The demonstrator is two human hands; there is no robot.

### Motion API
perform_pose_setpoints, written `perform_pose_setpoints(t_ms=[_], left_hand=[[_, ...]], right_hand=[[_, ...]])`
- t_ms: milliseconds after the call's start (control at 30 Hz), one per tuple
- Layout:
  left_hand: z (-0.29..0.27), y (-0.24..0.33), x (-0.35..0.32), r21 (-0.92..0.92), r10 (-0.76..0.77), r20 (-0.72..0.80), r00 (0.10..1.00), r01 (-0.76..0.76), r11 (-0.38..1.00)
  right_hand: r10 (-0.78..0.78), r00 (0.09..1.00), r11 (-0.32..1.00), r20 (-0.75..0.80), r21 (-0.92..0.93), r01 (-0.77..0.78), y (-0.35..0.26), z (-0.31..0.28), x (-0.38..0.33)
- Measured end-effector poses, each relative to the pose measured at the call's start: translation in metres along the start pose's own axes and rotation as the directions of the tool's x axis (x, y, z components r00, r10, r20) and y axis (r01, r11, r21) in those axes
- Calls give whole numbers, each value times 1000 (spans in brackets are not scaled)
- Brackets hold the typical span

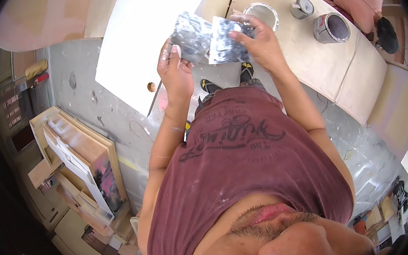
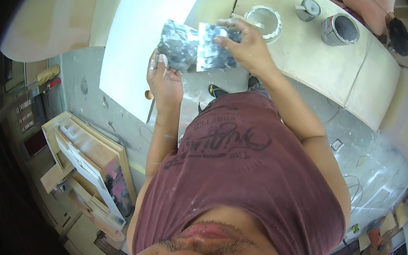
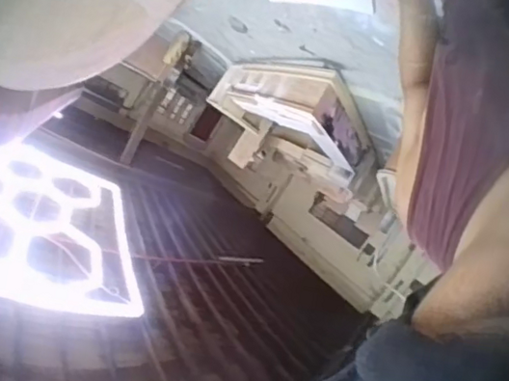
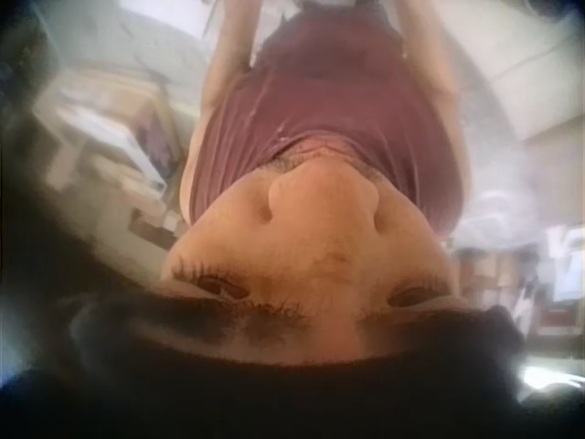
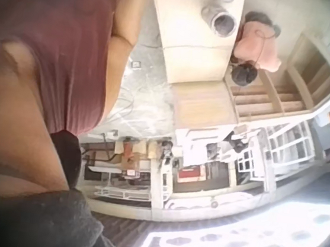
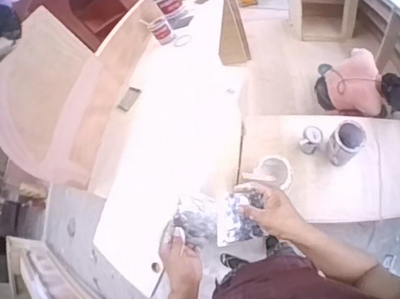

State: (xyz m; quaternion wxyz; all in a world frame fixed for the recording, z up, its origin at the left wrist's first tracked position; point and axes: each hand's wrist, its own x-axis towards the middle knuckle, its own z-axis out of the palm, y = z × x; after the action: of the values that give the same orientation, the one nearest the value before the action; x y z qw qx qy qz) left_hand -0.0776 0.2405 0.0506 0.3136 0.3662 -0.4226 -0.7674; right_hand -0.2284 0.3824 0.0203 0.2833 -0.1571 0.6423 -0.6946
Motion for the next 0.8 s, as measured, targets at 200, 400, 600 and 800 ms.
perform_pose_setpoints(t_ms=[200,400,600,800], left_hand=[[-18,-9,-28,732,102,239,966,-248,634],[-62,-19,-35,491,-197,-83,977,213,845],[-76,0,-33,344,-99,-157,983,149,927],[-84,10,-31,309,-132,-104,986,159,938]], right_hand=[[29,999,998,-27,62,-27,16,15,22],[-309,887,941,-344,-244,233,67,2,119],[-366,846,914,-387,-320,248,70,41,110],[-421,867,856,-266,-434,282,72,68,66]])
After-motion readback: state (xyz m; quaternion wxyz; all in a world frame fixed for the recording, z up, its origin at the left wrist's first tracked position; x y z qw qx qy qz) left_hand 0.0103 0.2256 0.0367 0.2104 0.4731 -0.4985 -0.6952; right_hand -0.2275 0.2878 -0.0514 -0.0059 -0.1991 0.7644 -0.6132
